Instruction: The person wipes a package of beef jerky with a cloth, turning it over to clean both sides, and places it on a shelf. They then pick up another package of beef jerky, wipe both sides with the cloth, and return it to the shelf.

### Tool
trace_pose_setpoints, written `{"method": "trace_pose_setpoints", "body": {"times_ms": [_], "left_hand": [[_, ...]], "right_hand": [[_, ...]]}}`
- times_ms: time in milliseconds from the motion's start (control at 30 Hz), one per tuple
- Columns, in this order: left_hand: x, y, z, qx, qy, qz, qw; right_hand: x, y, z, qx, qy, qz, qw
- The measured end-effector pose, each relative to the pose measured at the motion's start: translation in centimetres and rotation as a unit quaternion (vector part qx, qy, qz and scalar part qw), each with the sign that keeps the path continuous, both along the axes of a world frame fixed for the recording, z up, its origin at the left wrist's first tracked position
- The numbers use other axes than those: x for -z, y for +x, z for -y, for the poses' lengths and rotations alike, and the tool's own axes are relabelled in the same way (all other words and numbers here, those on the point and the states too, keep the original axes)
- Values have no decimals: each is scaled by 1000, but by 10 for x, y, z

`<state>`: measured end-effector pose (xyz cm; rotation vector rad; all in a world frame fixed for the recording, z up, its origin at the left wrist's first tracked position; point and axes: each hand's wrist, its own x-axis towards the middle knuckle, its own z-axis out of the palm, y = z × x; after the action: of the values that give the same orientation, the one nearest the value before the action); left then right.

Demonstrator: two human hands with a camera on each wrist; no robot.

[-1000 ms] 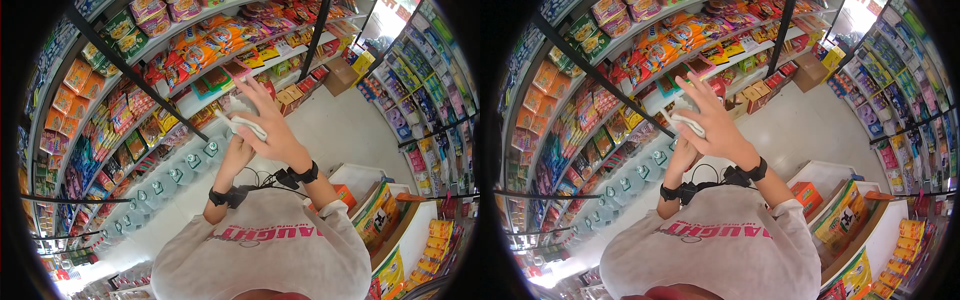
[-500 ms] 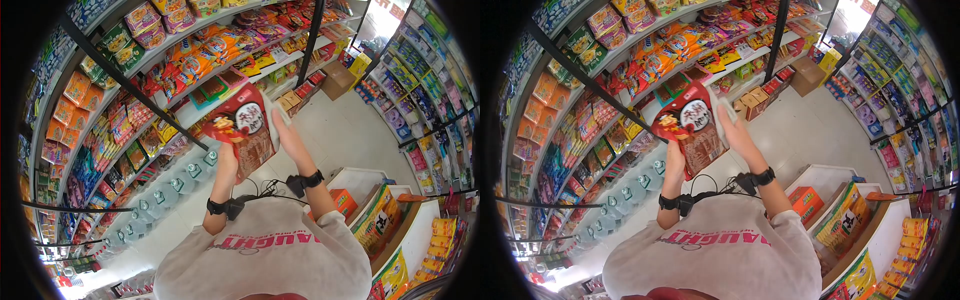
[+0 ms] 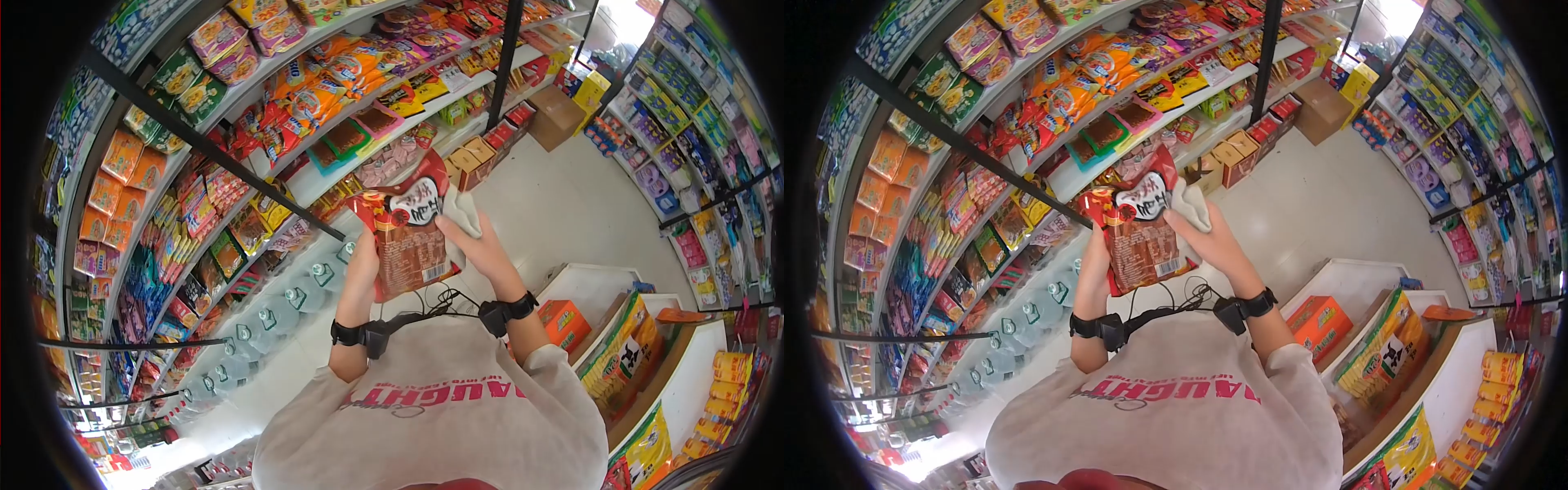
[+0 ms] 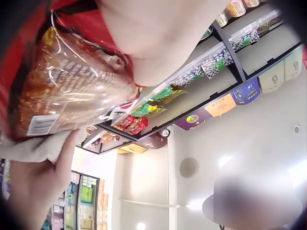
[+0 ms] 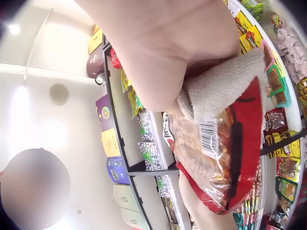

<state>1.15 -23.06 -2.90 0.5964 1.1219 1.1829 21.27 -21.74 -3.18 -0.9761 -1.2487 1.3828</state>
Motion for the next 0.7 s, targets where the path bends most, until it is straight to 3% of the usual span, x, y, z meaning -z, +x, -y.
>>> {"method": "trace_pose_setpoints", "body": {"times_ms": [133, 200, 300, 333, 367, 467, 567, 700], "left_hand": [[6, 2, -5, -38, 43, 104, 993], [8, 6, -11, -56, 137, 33, 988], [-5, 25, -7, -49, 289, -186, 938], [-6, 40, -6, -32, 293, -159, 942], [-5, 57, -4, -17, 297, -133, 945], [2, 62, -5, 2, 213, -25, 977], [-2, 68, -10, 6, 103, 100, 990], [4, 83, -16, 20, 89, 175, 980]], "right_hand": [[3, 6, -9, 77, 86, -42, 992], [10, 13, -14, 151, 117, 9, 982], [20, 17, -13, 207, 167, 70, 961], [18, 15, -8, 214, 183, 89, 955], [14, 13, 1, 165, 126, 119, 971], [12, -5, 14, 1, 270, 145, 952], [-2, -12, 23, 14, 309, 265, 914], [-7, 17, 6, 156, 322, 345, 868]]}}
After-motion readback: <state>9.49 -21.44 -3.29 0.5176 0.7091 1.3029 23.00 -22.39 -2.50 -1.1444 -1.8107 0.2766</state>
